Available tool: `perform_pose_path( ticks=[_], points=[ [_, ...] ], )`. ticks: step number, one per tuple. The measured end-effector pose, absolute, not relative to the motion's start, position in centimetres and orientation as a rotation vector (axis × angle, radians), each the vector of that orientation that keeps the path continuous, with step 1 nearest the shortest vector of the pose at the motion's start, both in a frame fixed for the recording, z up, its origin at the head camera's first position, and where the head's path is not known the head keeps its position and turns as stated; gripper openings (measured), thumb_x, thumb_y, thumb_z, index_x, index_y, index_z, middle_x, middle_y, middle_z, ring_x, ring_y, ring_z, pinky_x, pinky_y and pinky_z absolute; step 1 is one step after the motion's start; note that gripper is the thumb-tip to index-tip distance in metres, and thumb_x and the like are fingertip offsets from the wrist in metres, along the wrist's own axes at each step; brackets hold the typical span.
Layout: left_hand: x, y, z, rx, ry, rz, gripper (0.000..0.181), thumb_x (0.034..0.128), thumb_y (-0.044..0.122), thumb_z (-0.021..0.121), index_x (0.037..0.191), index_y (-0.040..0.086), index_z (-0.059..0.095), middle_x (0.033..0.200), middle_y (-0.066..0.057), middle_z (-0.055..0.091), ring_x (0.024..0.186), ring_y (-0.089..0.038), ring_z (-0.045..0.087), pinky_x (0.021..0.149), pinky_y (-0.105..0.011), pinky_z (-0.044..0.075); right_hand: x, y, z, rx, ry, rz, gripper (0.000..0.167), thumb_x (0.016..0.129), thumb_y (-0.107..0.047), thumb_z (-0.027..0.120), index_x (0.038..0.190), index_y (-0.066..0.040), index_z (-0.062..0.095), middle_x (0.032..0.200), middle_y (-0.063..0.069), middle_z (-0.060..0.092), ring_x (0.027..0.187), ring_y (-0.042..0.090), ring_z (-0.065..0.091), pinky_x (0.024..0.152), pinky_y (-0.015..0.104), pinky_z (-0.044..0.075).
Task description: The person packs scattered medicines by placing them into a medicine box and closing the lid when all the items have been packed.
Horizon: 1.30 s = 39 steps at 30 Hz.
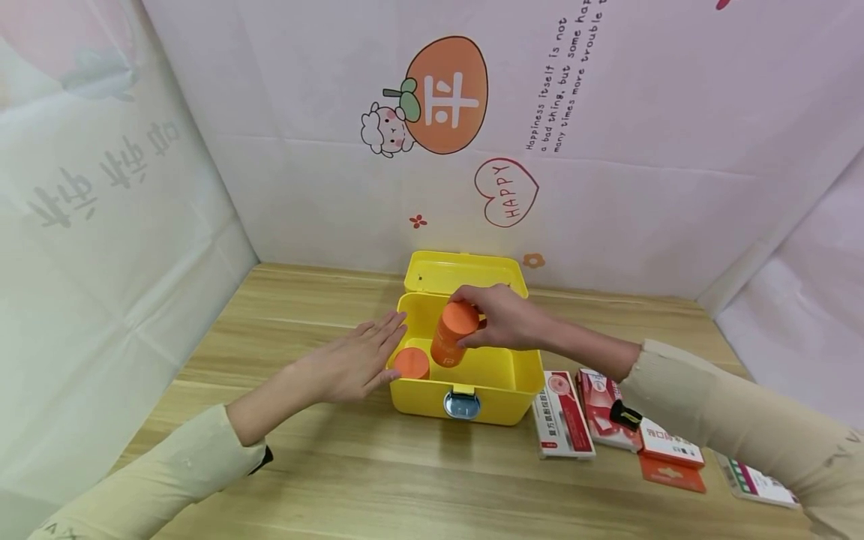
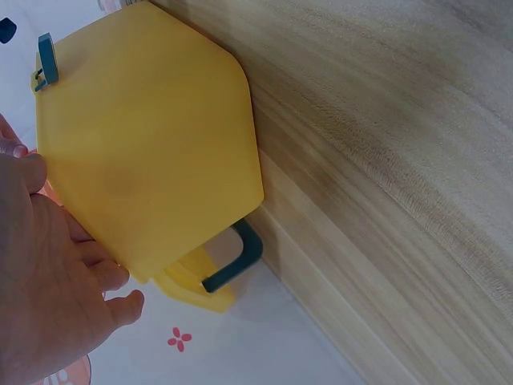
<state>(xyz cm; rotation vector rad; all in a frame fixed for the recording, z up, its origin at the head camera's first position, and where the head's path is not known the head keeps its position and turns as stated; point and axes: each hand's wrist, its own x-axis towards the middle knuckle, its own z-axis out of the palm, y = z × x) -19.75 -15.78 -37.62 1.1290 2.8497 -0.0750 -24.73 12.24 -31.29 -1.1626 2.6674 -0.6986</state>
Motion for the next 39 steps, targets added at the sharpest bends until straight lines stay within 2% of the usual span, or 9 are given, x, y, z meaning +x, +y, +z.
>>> perform_pose_path(
  ticks=[9, 20, 39],
  points=[
    [-19.9, -15.8, -37.6, 1.104, 2.844, -0.071, 0.075, 0.1064, 0.053, 0.026, 0.158, 0.0, 0.016, 0.168, -0.016, 0.008, 0.156, -0.03, 0.008, 0.125, -0.049, 0.022, -25.3, 11.2, -31.5, -1.15, 2.668, -0.645, 0.05, 0.08, -0.021, 0.085, 0.122, -0.009, 0.06, 0.106, 0.003, 0.068, 0.09, 0.015, 0.061, 0.079, 0.026, 0.057],
    [-19.7, -15.9, -37.5, 1.097, 2.845, -0.077, 0.074, 0.1065, 0.052, 0.029, 0.158, 0.0, 0.017, 0.168, -0.016, 0.009, 0.156, -0.03, 0.009, 0.125, -0.049, 0.023, -25.7, 10.2, -32.0, -1.179, 2.64, -0.622, 0.052, 0.08, -0.02, 0.085, 0.124, -0.008, 0.059, 0.109, 0.003, 0.067, 0.093, 0.017, 0.061, 0.084, 0.031, 0.058],
    [-19.8, -15.7, -37.4, 1.065, 2.838, -0.082, 0.076, 0.1061, 0.054, 0.027, 0.159, 0.001, 0.013, 0.168, -0.015, 0.007, 0.157, -0.028, 0.006, 0.125, -0.048, 0.021, -27.4, 8.4, -33.2, -1.18, 2.6, -0.556, 0.054, 0.081, -0.021, 0.085, 0.126, -0.008, 0.058, 0.112, 0.003, 0.067, 0.097, 0.016, 0.06, 0.087, 0.026, 0.056]
  ],
)
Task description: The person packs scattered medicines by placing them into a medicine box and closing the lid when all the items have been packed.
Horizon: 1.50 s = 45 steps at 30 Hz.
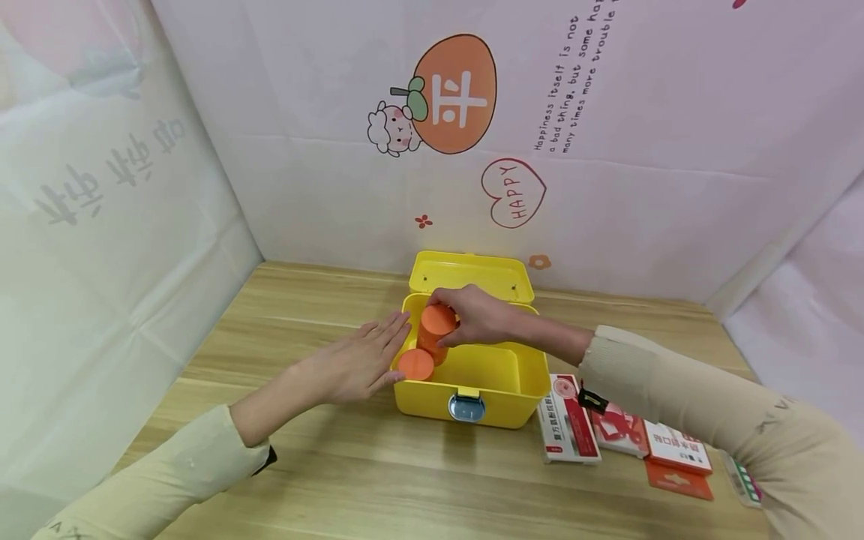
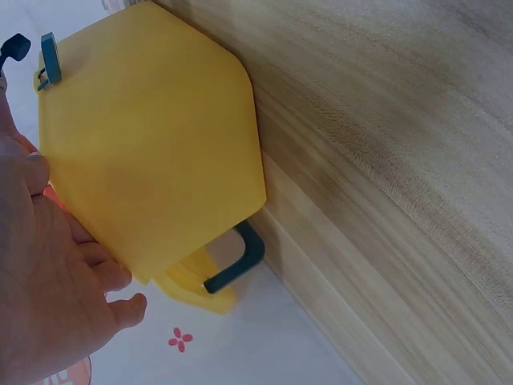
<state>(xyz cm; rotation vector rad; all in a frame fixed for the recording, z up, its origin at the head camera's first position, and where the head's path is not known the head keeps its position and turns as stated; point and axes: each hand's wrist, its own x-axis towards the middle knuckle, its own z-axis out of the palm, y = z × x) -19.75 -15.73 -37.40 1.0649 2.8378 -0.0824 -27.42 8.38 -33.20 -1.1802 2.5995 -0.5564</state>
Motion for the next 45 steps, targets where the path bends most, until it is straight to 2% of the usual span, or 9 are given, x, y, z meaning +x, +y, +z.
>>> perform_pose_path(
  ticks=[8, 23, 45],
  points=[
    [-19.8, -15.6, -37.3, 1.056, 2.828, -0.07, 0.078, 0.1057, 0.055, 0.027, 0.159, 0.001, 0.01, 0.169, -0.015, 0.004, 0.157, -0.028, 0.005, 0.125, -0.049, 0.02, -27.7, 7.8, -33.7, -1.152, 2.58, -0.535, 0.056, 0.081, -0.021, 0.085, 0.127, -0.008, 0.057, 0.115, 0.004, 0.066, 0.098, 0.016, 0.06, 0.088, 0.026, 0.056],
    [-19.9, -15.7, -37.5, 1.042, 2.832, -0.075, 0.078, 0.1056, 0.055, 0.026, 0.16, 0.002, 0.007, 0.169, -0.014, 0.001, 0.157, -0.028, 0.003, 0.126, -0.05, 0.019, -28.5, 6.5, -34.8, -1.175, 2.541, -0.48, 0.053, 0.08, -0.023, 0.085, 0.123, -0.007, 0.059, 0.108, 0.002, 0.066, 0.093, 0.015, 0.059, 0.083, 0.022, 0.054],
    [-19.7, -15.6, -37.4, 1.027, 2.838, -0.053, 0.078, 0.1053, 0.055, 0.028, 0.16, 0.002, 0.01, 0.169, -0.014, 0.004, 0.157, -0.028, 0.005, 0.125, -0.05, 0.02, -29.2, 5.3, -35.1, -1.251, 2.479, -0.399, 0.061, 0.081, -0.02, 0.084, 0.133, -0.005, 0.056, 0.122, 0.007, 0.065, 0.102, 0.017, 0.06, 0.093, 0.025, 0.054]
  ],
)
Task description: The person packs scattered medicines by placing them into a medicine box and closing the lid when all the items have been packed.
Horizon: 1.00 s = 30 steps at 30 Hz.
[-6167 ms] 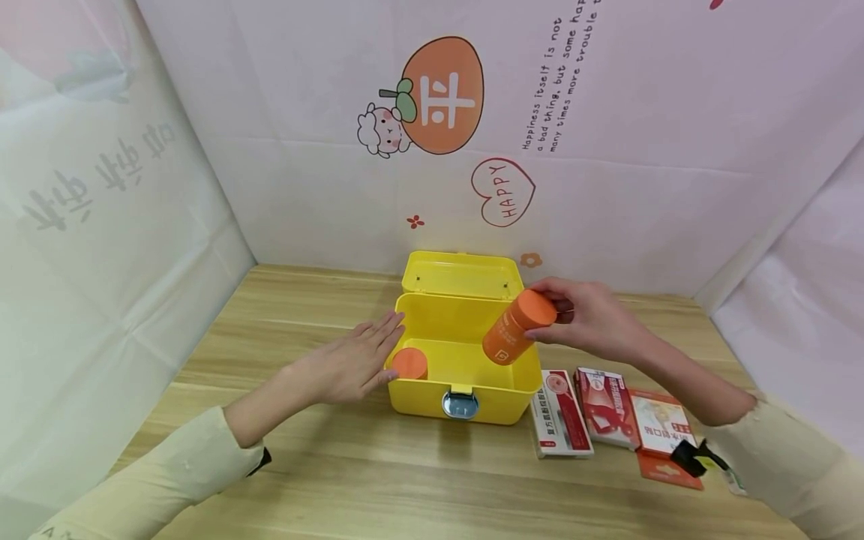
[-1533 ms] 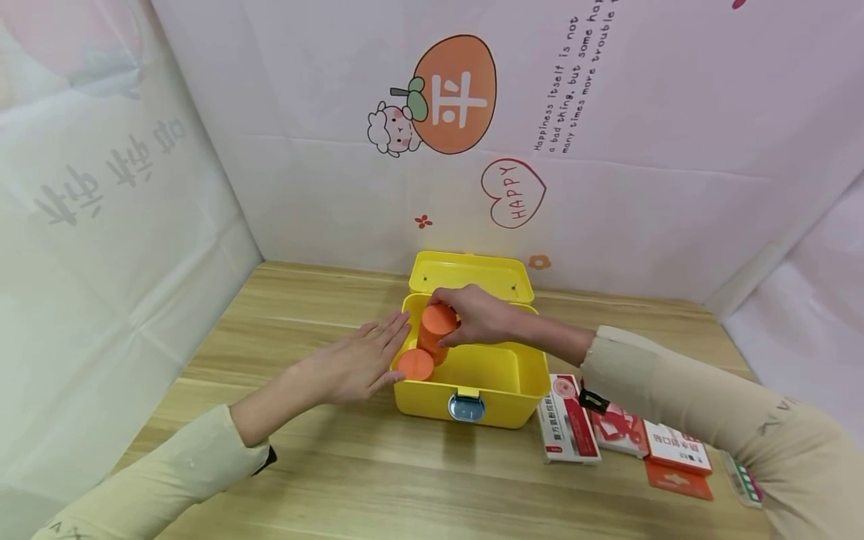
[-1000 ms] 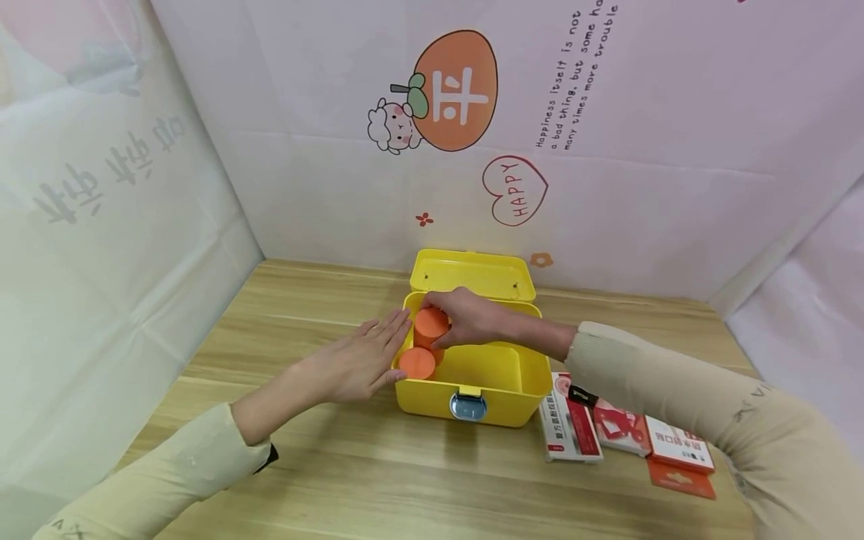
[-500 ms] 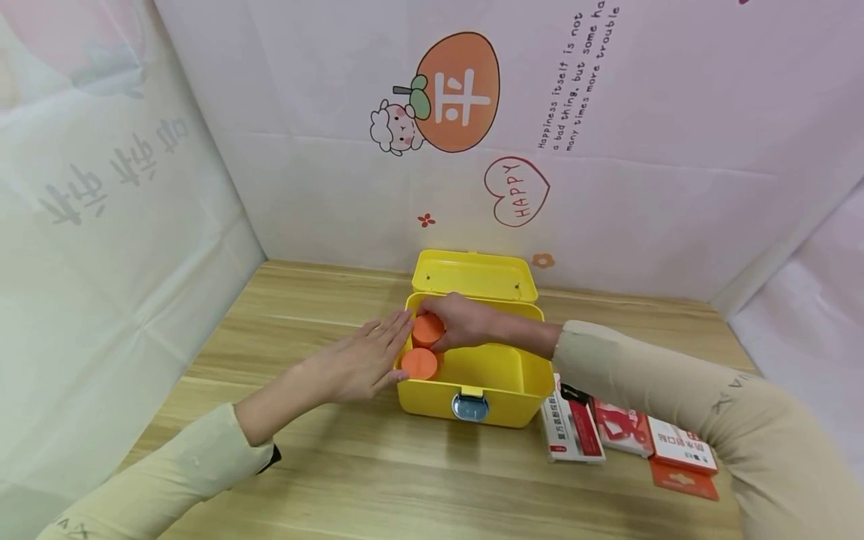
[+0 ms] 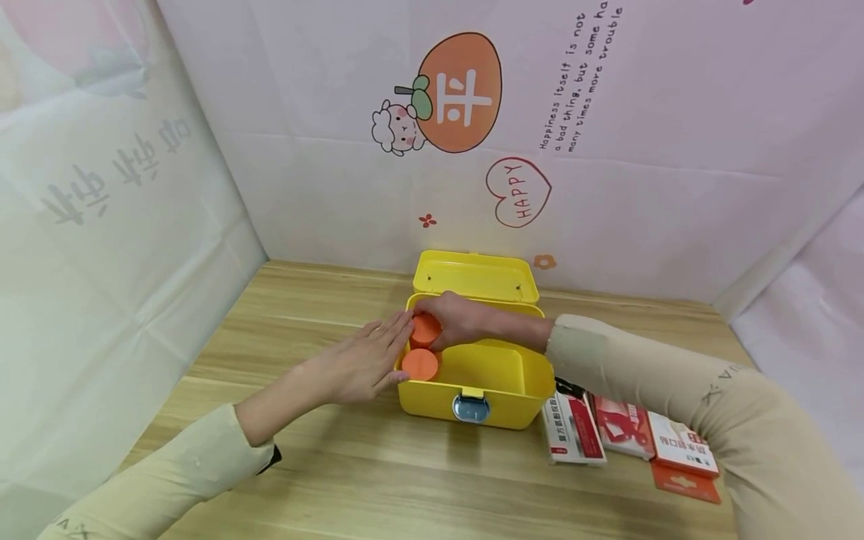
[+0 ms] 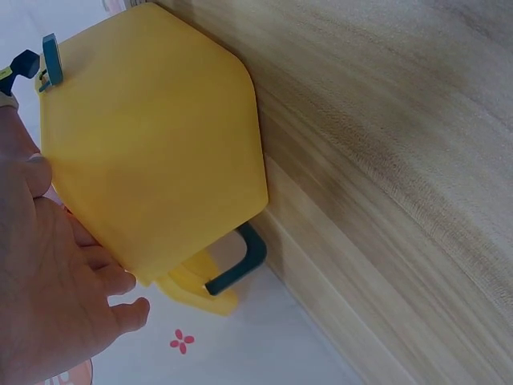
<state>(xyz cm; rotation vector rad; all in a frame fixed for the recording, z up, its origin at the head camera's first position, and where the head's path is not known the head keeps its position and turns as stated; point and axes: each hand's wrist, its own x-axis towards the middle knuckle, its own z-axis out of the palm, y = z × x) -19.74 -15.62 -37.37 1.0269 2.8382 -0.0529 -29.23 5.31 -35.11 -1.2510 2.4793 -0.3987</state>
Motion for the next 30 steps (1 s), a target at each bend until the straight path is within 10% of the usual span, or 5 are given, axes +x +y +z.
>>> perform_pose_path(
  ticks=[30],
  points=[
    [-19.77, -15.61, -37.18, 1.037, 2.819, -0.053, 0.076, 0.106, 0.053, 0.029, 0.159, 0.001, 0.012, 0.169, -0.015, 0.003, 0.157, -0.029, 0.005, 0.125, -0.051, 0.021, -29.72, 5.24, -35.71, -1.257, 2.462, -0.36, 0.067, 0.083, -0.021, 0.083, 0.139, -0.005, 0.05, 0.129, 0.008, 0.061, 0.109, 0.019, 0.059, 0.101, 0.029, 0.052]
  ],
)
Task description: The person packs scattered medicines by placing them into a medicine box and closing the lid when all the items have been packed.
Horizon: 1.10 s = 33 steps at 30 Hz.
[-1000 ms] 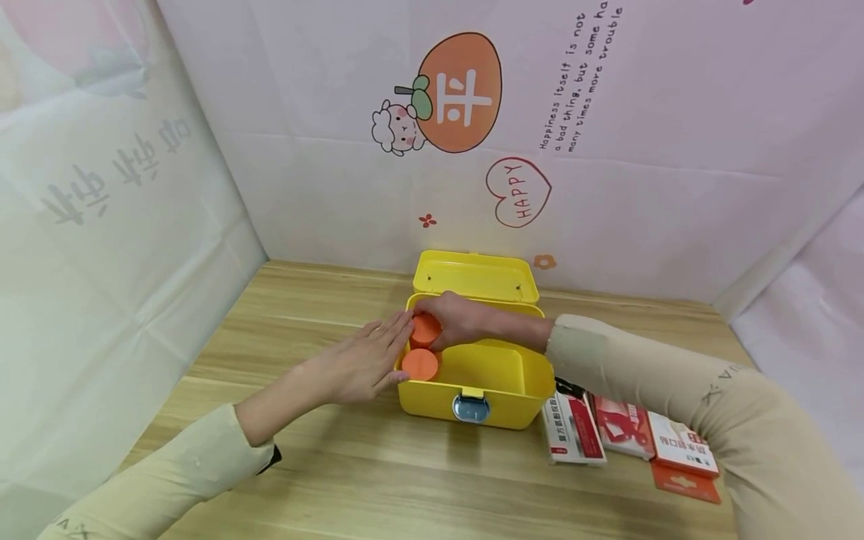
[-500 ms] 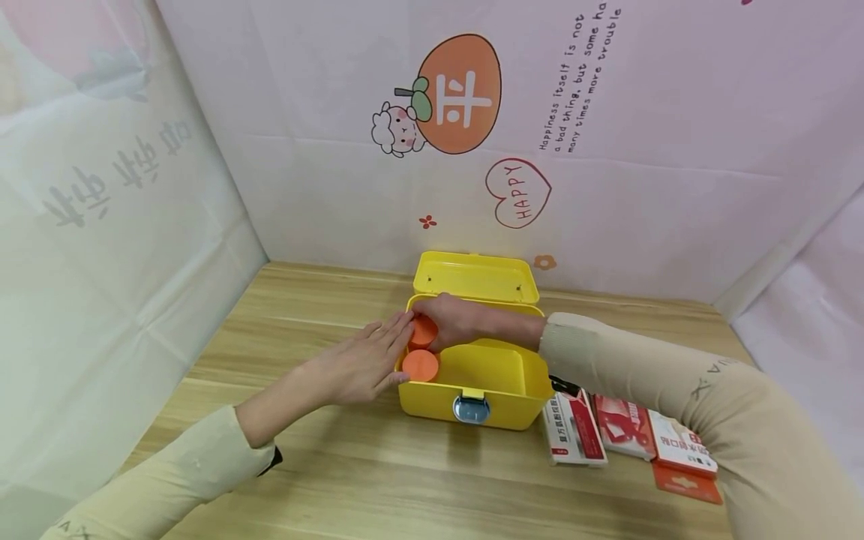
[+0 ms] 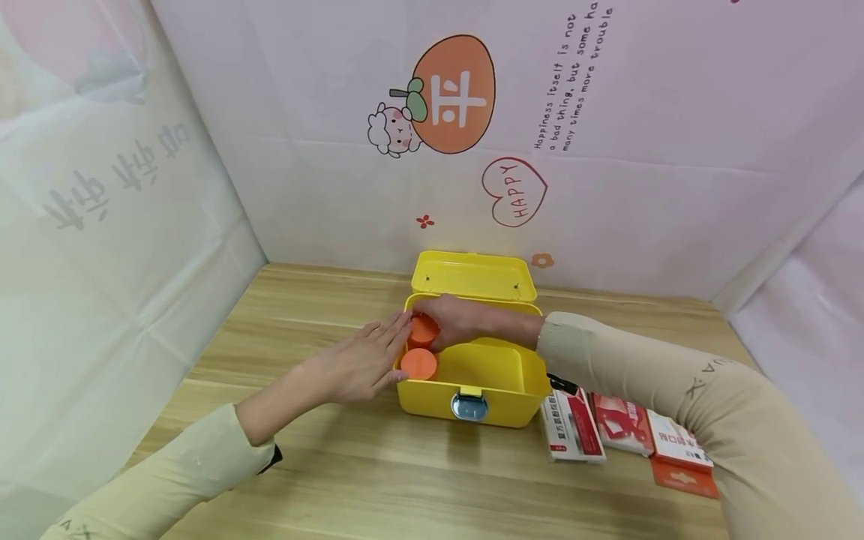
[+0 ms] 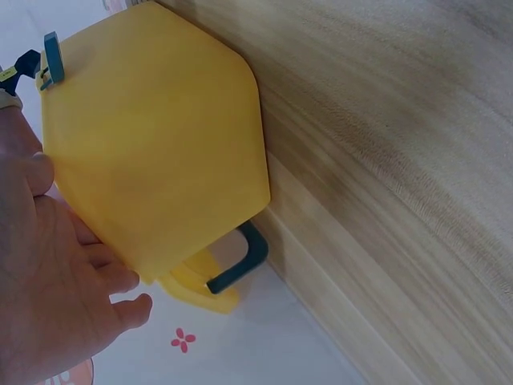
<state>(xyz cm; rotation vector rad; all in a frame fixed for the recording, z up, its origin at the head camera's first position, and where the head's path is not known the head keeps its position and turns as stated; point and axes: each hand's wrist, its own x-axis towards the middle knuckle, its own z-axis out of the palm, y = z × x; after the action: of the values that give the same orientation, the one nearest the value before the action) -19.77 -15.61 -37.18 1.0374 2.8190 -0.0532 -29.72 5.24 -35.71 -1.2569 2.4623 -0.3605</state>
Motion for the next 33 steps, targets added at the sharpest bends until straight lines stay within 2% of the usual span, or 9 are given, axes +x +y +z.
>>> perform_pose_path(
  ticks=[6, 11, 14, 26, 33],
  points=[
    [-19.8, -15.7, -37.2, 1.033, 2.803, -0.036, 0.076, 0.1061, 0.053, 0.029, 0.159, 0.001, 0.012, 0.169, -0.015, 0.002, 0.157, -0.029, 0.004, 0.125, -0.051, 0.02, -29.6, 6.2, -35.2, -1.237, 2.467, -0.357, 0.066, 0.083, -0.024, 0.082, 0.138, -0.006, 0.05, 0.127, 0.009, 0.064, 0.109, 0.02, 0.062, 0.1, 0.031, 0.053],
    [-19.8, -15.8, -37.3, 1.029, 2.794, -0.028, 0.076, 0.106, 0.052, 0.031, 0.159, 0.001, 0.012, 0.168, -0.015, 0.002, 0.157, -0.029, 0.004, 0.125, -0.05, 0.02, -29.2, 7.1, -34.6, -1.163, 2.487, -0.351, 0.065, 0.086, -0.019, 0.079, 0.14, -0.003, 0.048, 0.131, 0.015, 0.064, 0.118, 0.03, 0.063, 0.103, 0.038, 0.053],
    [-19.8, -15.9, -37.3, 1.025, 2.794, -0.024, 0.076, 0.106, 0.052, 0.031, 0.159, 0.001, 0.012, 0.168, -0.015, 0.002, 0.157, -0.028, 0.004, 0.125, -0.05, 0.02, -28.8, 7.7, -34.4, -1.144, 2.506, -0.37, 0.061, 0.088, -0.018, 0.077, 0.14, -0.002, 0.049, 0.133, 0.016, 0.064, 0.121, 0.03, 0.063, 0.103, 0.039, 0.053],
    [-19.7, -15.8, -37.4, 1.057, 2.813, 0.008, 0.075, 0.1065, 0.051, 0.03, 0.159, 0.0, 0.014, 0.168, -0.017, 0.005, 0.157, -0.03, 0.007, 0.125, -0.05, 0.021, -27.3, 10.2, -32.7, -1.156, 2.599, -0.597, 0.044, 0.089, -0.014, 0.076, 0.127, 0.002, 0.061, 0.124, 0.018, 0.069, 0.114, 0.031, 0.068, 0.098, 0.039, 0.056],
    [-19.7, -15.6, -37.2, 1.063, 2.809, 0.004, 0.075, 0.1064, 0.051, 0.03, 0.159, 0.0, 0.013, 0.168, -0.016, 0.004, 0.157, -0.03, 0.006, 0.125, -0.049, 0.021, -25.8, 11.7, -31.5, -1.148, 2.622, -0.755, 0.036, 0.09, -0.013, 0.074, 0.122, 0.0, 0.065, 0.12, 0.016, 0.071, 0.11, 0.028, 0.07, 0.096, 0.039, 0.057]
  ],
)
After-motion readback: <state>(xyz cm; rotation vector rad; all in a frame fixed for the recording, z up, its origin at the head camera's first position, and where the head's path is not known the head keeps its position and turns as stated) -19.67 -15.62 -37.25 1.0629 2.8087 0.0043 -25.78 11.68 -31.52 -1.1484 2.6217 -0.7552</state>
